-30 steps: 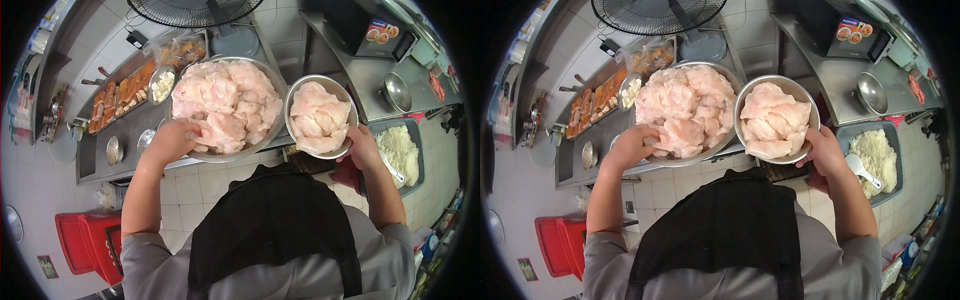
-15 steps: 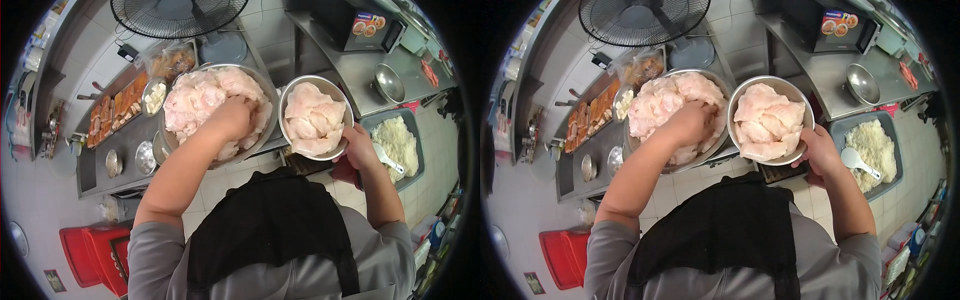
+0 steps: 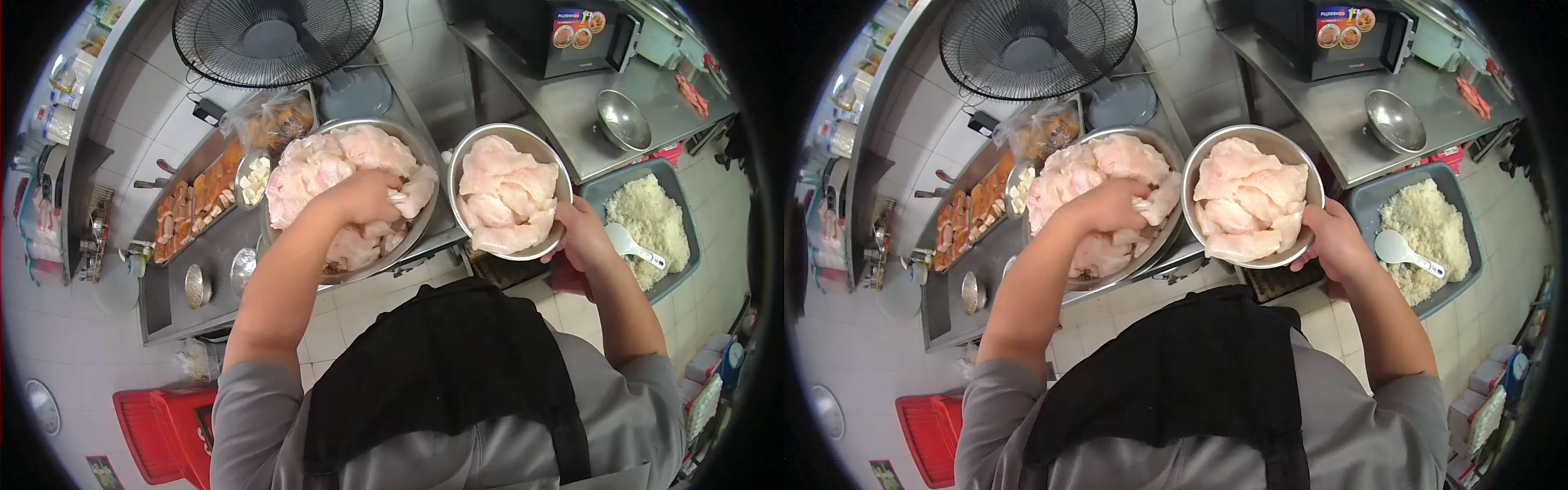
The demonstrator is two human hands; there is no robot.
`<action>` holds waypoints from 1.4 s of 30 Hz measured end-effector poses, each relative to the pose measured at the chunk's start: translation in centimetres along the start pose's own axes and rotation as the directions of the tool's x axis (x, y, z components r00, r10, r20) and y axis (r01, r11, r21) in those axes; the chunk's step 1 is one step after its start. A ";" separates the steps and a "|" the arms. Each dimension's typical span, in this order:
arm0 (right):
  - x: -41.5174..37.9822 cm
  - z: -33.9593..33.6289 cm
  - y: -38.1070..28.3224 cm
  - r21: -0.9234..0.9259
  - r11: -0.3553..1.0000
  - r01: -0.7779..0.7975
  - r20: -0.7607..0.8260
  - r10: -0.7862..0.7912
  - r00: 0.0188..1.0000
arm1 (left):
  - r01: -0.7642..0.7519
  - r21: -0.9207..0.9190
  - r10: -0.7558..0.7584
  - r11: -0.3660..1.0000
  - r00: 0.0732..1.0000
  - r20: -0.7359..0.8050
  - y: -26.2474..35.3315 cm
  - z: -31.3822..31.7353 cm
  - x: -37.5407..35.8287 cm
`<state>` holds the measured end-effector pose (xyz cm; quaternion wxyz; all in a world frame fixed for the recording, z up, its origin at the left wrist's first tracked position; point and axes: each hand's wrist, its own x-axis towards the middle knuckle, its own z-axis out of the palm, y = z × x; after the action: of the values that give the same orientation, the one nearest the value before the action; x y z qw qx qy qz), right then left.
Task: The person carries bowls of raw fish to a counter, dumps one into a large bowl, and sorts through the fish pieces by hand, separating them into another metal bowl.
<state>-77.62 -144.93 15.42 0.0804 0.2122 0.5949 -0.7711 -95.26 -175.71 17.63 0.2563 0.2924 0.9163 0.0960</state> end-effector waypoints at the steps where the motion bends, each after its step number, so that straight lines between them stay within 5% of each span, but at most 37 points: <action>1: 0.0 0.1 0.0 -0.006 1.000 -0.001 -0.008 0.001 1.000 | -0.040 0.011 0.040 0.999 0.999 -0.007 -0.6 -0.8 -0.8; 2: -0.1 0.3 -0.1 0.011 1.000 0.006 -0.031 -0.006 1.000 | -0.078 0.021 0.078 0.997 0.997 -0.016 -1.1 -1.5 -1.7; 5: 0.4 0.2 0.2 0.027 1.000 0.005 -0.019 -0.005 1.000 | 0.215 -0.197 -0.209 0.957 0.977 0.049 -0.3 -5.2 -5.8; 8: 0.5 0.5 0.2 0.017 1.000 -0.003 -0.007 0.003 1.000 | 0.235 -0.299 -0.253 0.925 0.967 -0.023 -3.2 -5.6 -7.6; 12: 1.0 0.6 0.2 -0.009 1.000 -0.006 0.040 0.006 0.999 | 0.103 -0.095 -0.129 0.990 0.932 -0.339 -4.5 -3.6 -9.6; 17: 1.0 0.9 0.1 -0.030 1.000 -0.001 0.074 0.003 0.997 | -0.038 0.165 0.110 0.986 0.883 -0.456 -5.4 -3.6 -11.7; 23: 0.8 1.4 0.3 -0.027 1.000 -0.004 0.064 0.006 0.998 | 0.234 -0.108 -0.257 0.966 0.852 -0.457 -0.8 -6.2 -11.6; 26: 0.8 1.3 0.3 -0.019 1.000 -0.009 0.069 0.011 0.998 | 0.096 0.196 -0.016 0.976 0.926 -0.377 -0.8 -4.1 -9.2; 30: 0.4 1.6 0.2 -0.005 1.000 -0.009 0.045 0.009 0.999 | -0.050 0.452 0.222 0.891 0.915 -0.336 -3.0 -1.2 -6.2; 33: 0.2 1.2 0.3 -0.021 1.000 -0.017 0.030 0.017 0.999 | 0.041 0.227 0.034 0.973 0.948 -0.318 -3.5 -3.1 -6.3; 36: 0.0 1.0 0.2 -0.019 1.000 -0.018 0.039 0.019 0.999 | 0.075 -0.461 -0.181 0.884 0.965 -0.191 -4.0 -5.4 -6.9; 37: -0.1 1.0 0.1 -0.018 1.000 -0.018 0.044 0.018 0.999 | 0.082 -0.552 -0.206 0.830 0.965 -0.165 -4.0 -5.7 -7.0; 39: -0.2 0.9 0.0 -0.014 1.000 -0.009 0.040 0.010 0.999 | 0.099 -0.720 -0.245 0.687 0.964 -0.101 -3.9 -5.8 -7.2; 42: -0.1 0.4 0.3 -0.007 1.000 -0.004 0.043 0.005 0.999 | 0.160 -0.637 -0.273 0.754 0.959 -0.083 -4.5 -6.2 -7.6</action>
<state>-77.50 -145.39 15.26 0.0957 0.1965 0.5951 -0.7733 -95.43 -183.99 24.54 0.2687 0.0735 0.8786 0.3880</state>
